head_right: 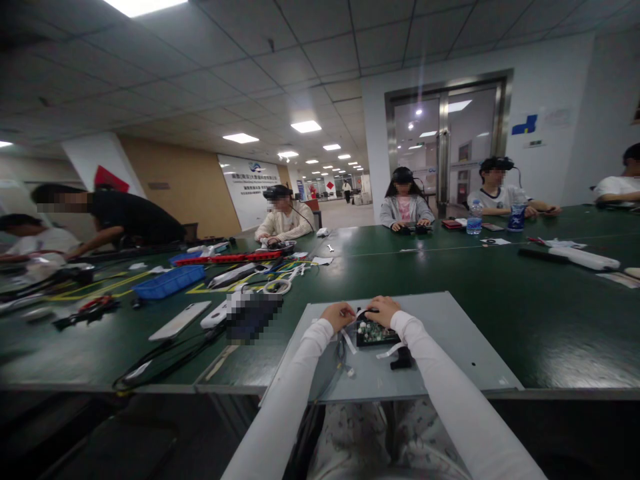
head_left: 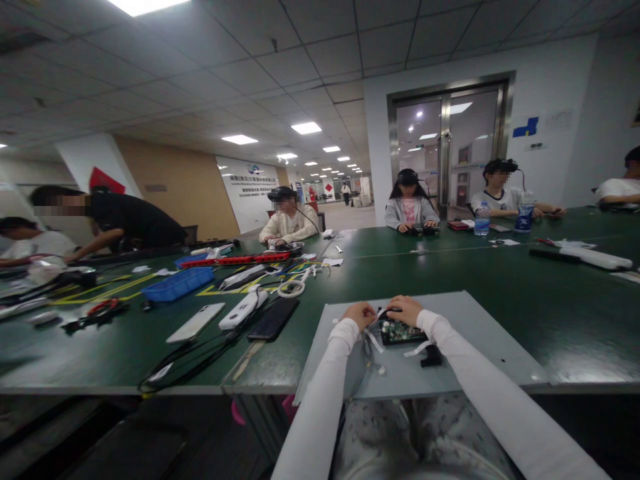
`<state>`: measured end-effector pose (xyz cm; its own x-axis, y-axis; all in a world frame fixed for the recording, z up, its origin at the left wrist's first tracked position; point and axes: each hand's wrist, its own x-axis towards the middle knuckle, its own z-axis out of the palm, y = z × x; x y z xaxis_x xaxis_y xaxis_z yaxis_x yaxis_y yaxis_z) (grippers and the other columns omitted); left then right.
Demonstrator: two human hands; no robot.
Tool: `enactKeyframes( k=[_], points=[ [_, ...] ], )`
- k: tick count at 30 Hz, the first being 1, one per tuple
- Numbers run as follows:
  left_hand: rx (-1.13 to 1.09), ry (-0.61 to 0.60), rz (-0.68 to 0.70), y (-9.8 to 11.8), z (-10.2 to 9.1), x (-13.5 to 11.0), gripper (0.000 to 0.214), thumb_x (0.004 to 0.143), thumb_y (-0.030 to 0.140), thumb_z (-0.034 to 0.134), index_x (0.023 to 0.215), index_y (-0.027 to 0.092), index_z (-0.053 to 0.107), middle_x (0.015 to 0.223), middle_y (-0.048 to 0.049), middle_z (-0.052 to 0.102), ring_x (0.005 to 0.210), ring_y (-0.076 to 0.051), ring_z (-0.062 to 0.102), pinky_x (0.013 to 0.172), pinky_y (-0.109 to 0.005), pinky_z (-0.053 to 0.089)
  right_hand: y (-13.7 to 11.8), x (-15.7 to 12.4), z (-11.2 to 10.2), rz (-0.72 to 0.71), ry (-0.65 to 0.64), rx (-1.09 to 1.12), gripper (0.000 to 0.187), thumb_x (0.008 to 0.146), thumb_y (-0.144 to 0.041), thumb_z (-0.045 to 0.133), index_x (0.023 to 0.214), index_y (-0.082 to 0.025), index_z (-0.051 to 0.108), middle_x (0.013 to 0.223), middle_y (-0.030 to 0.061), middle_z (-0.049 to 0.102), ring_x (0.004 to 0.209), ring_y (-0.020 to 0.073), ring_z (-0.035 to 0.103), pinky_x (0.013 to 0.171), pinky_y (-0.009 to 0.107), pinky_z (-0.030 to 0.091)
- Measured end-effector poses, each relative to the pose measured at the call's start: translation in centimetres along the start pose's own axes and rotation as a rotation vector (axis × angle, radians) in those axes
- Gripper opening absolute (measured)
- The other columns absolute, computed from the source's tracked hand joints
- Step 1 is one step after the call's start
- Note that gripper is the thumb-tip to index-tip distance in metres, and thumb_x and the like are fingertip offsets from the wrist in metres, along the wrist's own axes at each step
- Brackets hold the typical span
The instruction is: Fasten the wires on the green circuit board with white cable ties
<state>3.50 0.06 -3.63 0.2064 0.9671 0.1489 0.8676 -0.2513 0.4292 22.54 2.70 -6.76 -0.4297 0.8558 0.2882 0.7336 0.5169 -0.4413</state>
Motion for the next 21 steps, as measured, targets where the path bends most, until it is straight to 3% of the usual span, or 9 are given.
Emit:
enactKeyframes(
  k=[21],
  points=[
    [-0.081, -0.060, 0.056, -0.22, 0.08, 0.11, 0.030, 0.060, 0.008, 0.052, 0.086, 0.018, 0.061, 0.070, 0.0035, 0.059, 0.059, -0.006, 0.048, 0.059, -0.016, 0.040, -0.03, 0.05, -0.09, 0.017, -0.015, 0.003, 0.036, 0.071, -0.048, 0.047, 0.094, -0.024, 0.061, 0.110, 0.0037, 0.052, 0.100, 0.0192, 0.045, 0.086, 0.031, 0.032]
  ],
)
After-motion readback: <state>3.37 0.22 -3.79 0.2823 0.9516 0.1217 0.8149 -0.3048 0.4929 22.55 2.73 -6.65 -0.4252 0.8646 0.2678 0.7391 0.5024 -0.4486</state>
